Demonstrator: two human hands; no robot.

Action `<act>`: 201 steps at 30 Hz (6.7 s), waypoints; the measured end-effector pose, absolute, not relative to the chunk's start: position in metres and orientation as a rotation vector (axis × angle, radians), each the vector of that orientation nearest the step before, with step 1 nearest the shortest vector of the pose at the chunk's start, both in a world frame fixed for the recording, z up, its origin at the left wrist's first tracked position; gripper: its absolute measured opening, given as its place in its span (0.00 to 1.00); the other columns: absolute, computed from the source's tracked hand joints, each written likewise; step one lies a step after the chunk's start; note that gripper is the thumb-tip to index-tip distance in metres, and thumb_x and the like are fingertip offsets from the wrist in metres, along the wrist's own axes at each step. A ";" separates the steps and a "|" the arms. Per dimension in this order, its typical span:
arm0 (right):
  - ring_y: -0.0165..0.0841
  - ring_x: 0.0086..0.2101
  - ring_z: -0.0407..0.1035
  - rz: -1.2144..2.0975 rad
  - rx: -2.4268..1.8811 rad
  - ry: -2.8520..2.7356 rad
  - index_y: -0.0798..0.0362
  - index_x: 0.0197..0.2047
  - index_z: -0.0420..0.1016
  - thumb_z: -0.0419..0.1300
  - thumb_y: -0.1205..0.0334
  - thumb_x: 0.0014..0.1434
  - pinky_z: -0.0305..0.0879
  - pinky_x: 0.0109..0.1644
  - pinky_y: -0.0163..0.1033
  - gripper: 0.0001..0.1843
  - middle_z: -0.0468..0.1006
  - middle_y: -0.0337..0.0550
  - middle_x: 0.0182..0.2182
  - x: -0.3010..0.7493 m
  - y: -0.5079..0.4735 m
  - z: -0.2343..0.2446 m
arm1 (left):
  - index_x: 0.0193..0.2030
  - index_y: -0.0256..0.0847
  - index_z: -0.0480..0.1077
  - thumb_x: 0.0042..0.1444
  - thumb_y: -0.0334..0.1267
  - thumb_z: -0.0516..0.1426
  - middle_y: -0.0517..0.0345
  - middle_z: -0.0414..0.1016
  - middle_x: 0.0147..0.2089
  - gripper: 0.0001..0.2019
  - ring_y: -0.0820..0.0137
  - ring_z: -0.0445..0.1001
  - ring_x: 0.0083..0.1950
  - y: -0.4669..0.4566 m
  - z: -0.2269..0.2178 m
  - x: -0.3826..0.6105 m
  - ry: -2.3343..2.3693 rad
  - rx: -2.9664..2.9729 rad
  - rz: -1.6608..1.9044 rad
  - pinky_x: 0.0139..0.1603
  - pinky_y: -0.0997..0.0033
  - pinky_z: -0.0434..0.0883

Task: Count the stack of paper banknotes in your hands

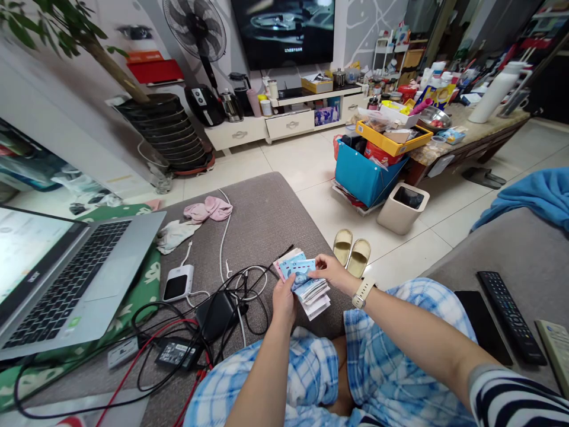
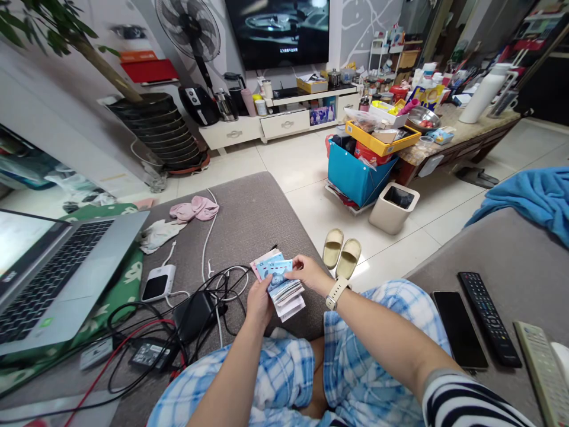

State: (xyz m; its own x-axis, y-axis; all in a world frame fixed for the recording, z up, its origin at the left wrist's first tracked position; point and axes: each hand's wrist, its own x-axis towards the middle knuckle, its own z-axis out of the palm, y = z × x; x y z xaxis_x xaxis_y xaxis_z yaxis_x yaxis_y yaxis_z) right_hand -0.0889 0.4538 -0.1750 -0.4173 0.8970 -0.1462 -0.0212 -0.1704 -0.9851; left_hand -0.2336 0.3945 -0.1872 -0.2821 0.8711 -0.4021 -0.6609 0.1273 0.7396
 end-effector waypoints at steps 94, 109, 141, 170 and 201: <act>0.27 0.25 0.58 1.632 -1.080 -1.453 0.54 0.24 0.65 0.67 0.48 0.46 0.54 0.31 0.34 0.20 0.65 0.33 0.22 -0.088 0.454 -0.176 | 0.39 0.36 0.75 0.39 0.39 0.67 0.52 0.80 0.37 0.18 0.61 0.78 0.41 0.394 -0.185 -0.231 1.084 0.297 1.534 0.49 0.59 0.69; 0.28 0.25 0.61 1.731 -1.002 -1.351 0.54 0.26 0.69 0.67 0.51 0.46 0.58 0.31 0.35 0.16 0.69 0.34 0.23 -0.090 0.456 -0.184 | 0.38 0.36 0.75 0.46 0.40 0.61 0.50 0.80 0.38 0.14 0.63 0.78 0.40 0.400 -0.204 -0.236 1.149 0.200 1.587 0.49 0.60 0.70; 0.25 0.21 0.53 1.799 -0.996 -1.295 0.54 0.22 0.66 0.65 0.45 0.47 0.49 0.27 0.34 0.21 0.62 0.31 0.18 -0.090 0.452 -0.171 | 0.39 0.34 0.76 0.50 0.37 0.58 0.49 0.80 0.39 0.11 0.64 0.78 0.39 0.399 -0.201 -0.236 1.171 0.195 1.590 0.49 0.61 0.71; 0.25 0.21 0.53 1.798 -0.976 -1.317 0.55 0.23 0.68 0.64 0.44 0.48 0.48 0.27 0.34 0.21 0.62 0.31 0.18 -0.089 0.453 -0.171 | 0.38 0.36 0.75 0.47 0.40 0.61 0.50 0.80 0.38 0.13 0.63 0.78 0.41 0.399 -0.205 -0.238 1.138 0.228 1.579 0.50 0.59 0.70; 0.25 0.20 0.51 1.826 -0.991 -1.273 0.54 0.23 0.67 0.64 0.40 0.48 0.47 0.25 0.34 0.24 0.59 0.30 0.16 -0.090 0.449 -0.160 | 0.38 0.35 0.74 0.47 0.38 0.61 0.50 0.80 0.39 0.12 0.63 0.78 0.40 0.399 -0.200 -0.237 1.130 0.192 1.585 0.50 0.59 0.70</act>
State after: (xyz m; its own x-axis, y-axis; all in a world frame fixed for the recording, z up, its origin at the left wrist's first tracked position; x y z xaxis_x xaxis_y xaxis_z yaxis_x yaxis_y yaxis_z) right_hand -0.0903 0.4487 -0.1600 -0.4702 0.8599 -0.1988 -0.1113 -0.2813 -0.9531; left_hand -0.2365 0.3989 -0.2001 -0.3627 0.8290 -0.4257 -0.6728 0.0831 0.7351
